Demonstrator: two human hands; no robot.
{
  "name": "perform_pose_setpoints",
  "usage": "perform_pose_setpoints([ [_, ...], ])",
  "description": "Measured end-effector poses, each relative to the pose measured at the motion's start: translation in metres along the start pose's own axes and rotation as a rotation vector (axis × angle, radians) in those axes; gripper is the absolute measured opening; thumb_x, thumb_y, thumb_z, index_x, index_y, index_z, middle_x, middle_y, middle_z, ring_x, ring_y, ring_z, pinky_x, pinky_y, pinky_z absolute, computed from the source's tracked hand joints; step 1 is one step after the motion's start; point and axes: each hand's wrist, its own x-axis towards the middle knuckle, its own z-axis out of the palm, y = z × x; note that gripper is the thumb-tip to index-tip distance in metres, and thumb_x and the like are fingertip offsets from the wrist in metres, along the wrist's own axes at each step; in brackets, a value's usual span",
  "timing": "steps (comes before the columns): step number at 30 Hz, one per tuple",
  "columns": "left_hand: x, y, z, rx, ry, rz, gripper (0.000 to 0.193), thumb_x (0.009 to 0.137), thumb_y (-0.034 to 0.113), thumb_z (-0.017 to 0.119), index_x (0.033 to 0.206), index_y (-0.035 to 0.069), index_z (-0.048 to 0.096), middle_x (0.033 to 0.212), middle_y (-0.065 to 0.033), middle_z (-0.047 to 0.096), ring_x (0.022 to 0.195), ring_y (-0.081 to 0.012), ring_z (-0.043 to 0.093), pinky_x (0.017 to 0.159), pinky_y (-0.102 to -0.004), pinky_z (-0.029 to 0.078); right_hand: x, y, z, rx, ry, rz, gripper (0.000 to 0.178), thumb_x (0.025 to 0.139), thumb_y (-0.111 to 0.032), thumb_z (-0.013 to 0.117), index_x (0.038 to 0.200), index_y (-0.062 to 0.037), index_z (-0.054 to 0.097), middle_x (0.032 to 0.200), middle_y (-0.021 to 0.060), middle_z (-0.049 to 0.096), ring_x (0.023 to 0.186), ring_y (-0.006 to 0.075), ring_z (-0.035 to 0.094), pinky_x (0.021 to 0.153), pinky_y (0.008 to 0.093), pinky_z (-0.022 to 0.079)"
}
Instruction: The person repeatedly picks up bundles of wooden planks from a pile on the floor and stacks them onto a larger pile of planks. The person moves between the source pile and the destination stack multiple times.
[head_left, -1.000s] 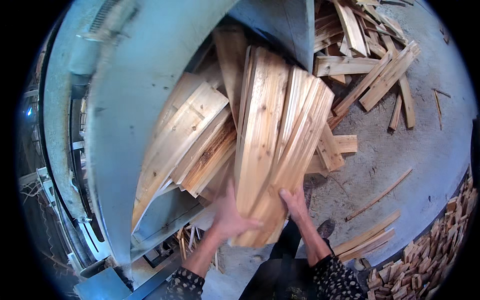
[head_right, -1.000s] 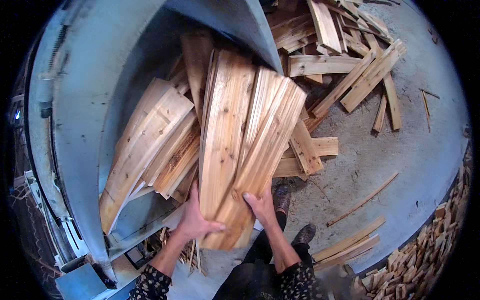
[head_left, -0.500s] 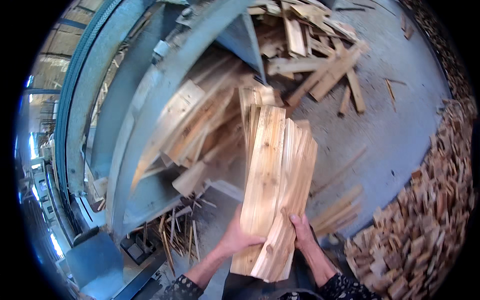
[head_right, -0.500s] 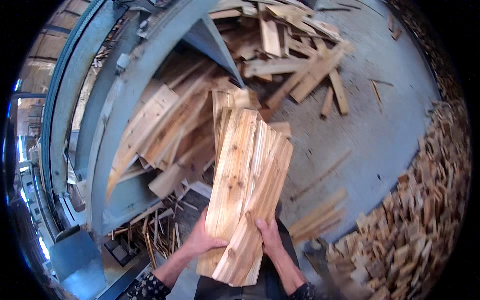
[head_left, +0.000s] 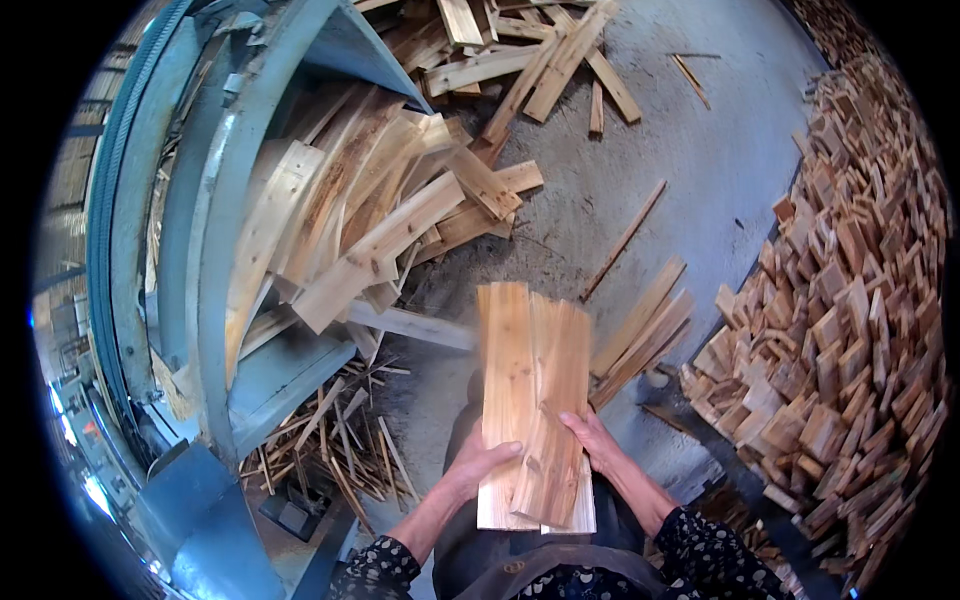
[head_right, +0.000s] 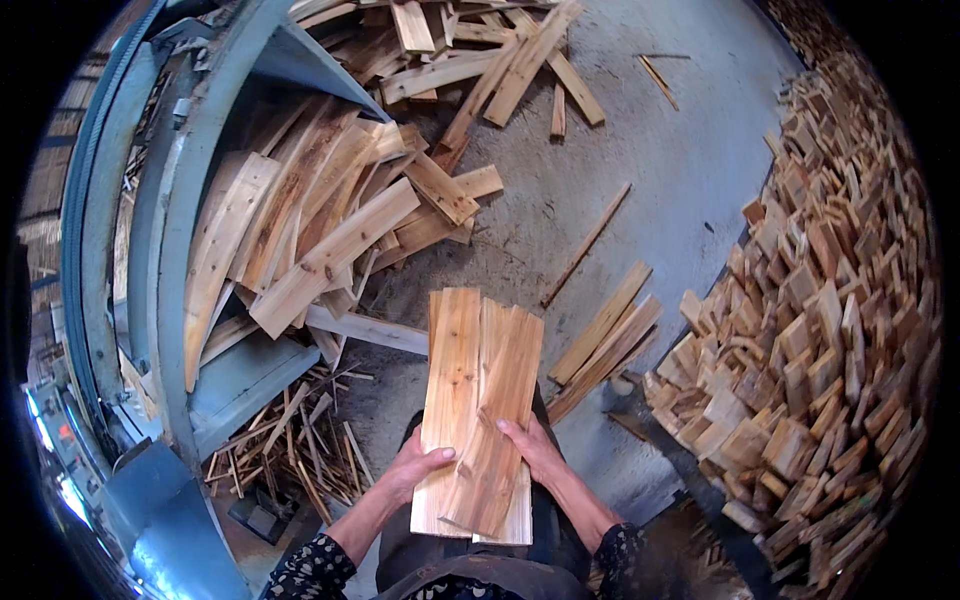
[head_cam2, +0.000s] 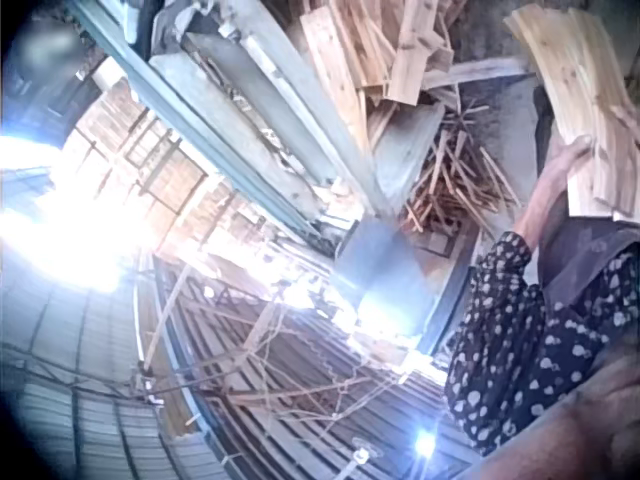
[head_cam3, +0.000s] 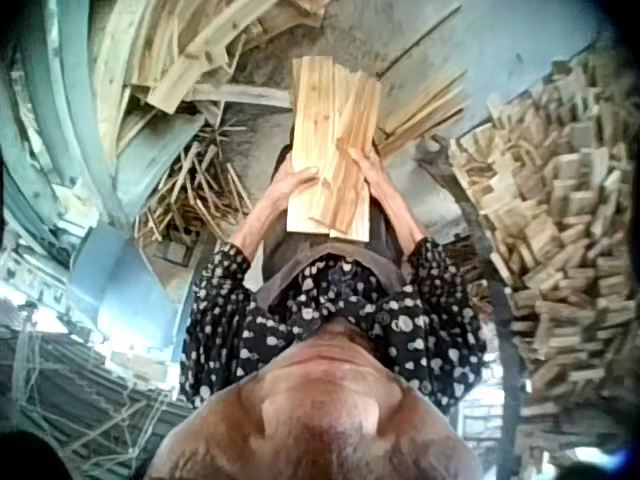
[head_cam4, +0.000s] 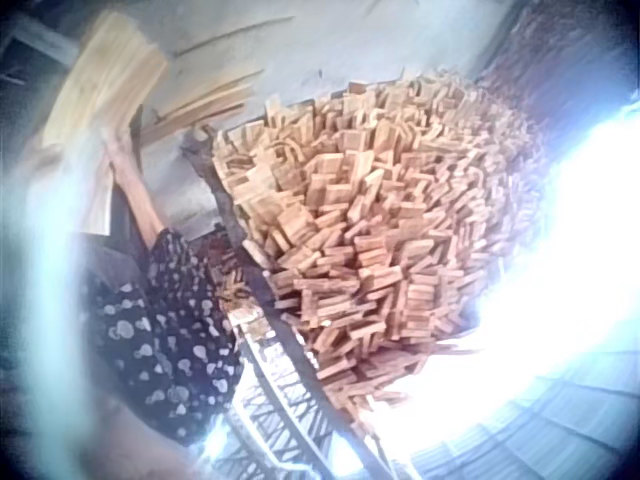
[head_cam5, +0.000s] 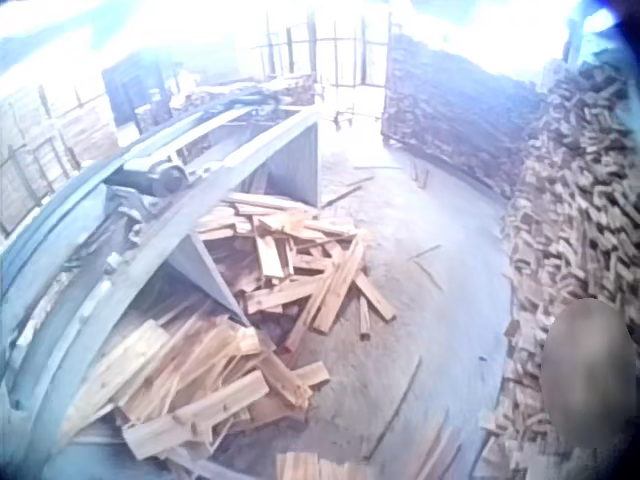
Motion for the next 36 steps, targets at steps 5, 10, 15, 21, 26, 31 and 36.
perform_pose_setpoints([
  [5, 0.006, -0.049, -0.067, -0.037, -0.005, -0.082, 0.065, 0.075, 0.011, 0.064, 0.126, -0.001, 0.026, 0.115, -0.0149, 0.046, 0.103, -0.0233, 0.049, 0.087, -0.0344, 0.043, 0.014, 0.067, 0.019, 0.046, 0.104, 0.08, 0.06, 0.078, -0.025, 0.062, 0.123, 0.0004, 0.032, 0.115, 0.0113, 0.046, 0.104, 0.0197, 0.047, 0.088, 0.033, 0.04],
  [10, -0.014, -0.074, -0.114, -0.045, -0.038, -0.156, 0.064, 0.076, 0.012, 0.064, 0.126, -0.001, 0.026, 0.115, -0.0148, 0.046, 0.104, -0.0231, 0.049, 0.086, -0.0348, 0.044, -0.004, 0.128, 0.046, 0.035, 0.185, 0.042, 0.06, 0.078, -0.025, 0.062, 0.123, -0.0005, 0.031, 0.117, 0.0126, 0.044, 0.106, 0.0211, 0.046, 0.089, 0.0351, 0.04],
  [15, -0.013, -0.105, -0.138, -0.1, -0.108, -0.239, 0.058, 0.078, 0.012, 0.062, 0.124, -0.001, 0.031, 0.115, -0.0141, 0.047, 0.102, -0.0214, 0.05, 0.083, -0.034, 0.045, -0.019, 0.161, 0.051, 0.115, 0.276, 0.149, 0.064, 0.08, -0.024, 0.06, 0.128, -0.001, 0.026, 0.122, 0.0122, 0.041, 0.109, 0.0216, 0.044, 0.091, 0.0367, 0.039],
  [21, 0.041, -0.183, -0.164, -0.113, -0.07, -0.428, 0.059, 0.081, 0.021, 0.06, 0.127, 0.006, 0.026, 0.119, -0.0117, 0.043, 0.106, -0.0233, 0.047, 0.087, -0.0389, 0.044, 0.022, 0.227, -0.013, 0.097, 0.258, 0.307, 0.069, 0.079, -0.024, 0.061, 0.131, -0.0025, 0.022, 0.127, 0.0127, 0.037, 0.114, 0.022, 0.04, 0.092, 0.0362, 0.038],
  [26, 0.102, -0.224, -0.17, -0.214, 0.034, -0.388, 0.052, 0.083, 0.019, 0.056, 0.125, 0.004, 0.03, 0.116, -0.0139, 0.045, 0.103, -0.0229, 0.048, 0.082, -0.0357, 0.045, 0.057, 0.289, -0.062, 0.151, 0.237, 0.293, 0.075, 0.078, -0.023, 0.061, 0.135, -0.0048, 0.016, 0.132, 0.0143, 0.031, 0.12, 0.0237, 0.035, 0.096, 0.0366, 0.034],
  [31, 0.135, -0.275, -0.166, -0.05, 0.124, -0.346, 0.063, 0.079, 0.014, 0.061, 0.128, 0.005, 0.024, 0.117, -0.0147, 0.043, 0.107, -0.0258, 0.046, 0.087, -0.0384, 0.043, 0.085, 0.334, -0.101, 0.257, 0.159, 0.173, 0.083, 0.076, -0.02, 0.062, 0.137, -0.007, 0.008, 0.134, 0.0148, 0.028, 0.12, 0.025, 0.033, 0.096, 0.0367, 0.034],
  [36, 0.143, -0.302, -0.145, 0.244, 0.099, -0.259, 0.063, 0.076, 0.014, 0.064, 0.126, 0.004, 0.028, 0.116, -0.0154, 0.046, 0.102, -0.0266, 0.051, 0.081, -0.0395, 0.047, 0.06, 0.325, -0.116, 0.294, 0.233, 0.015, 0.082, 0.075, -0.024, 0.066, 0.136, -0.0014, 0.016, 0.127, 0.0159, 0.039, 0.116, 0.0243, 0.039, 0.095, 0.0358, 0.034],
])
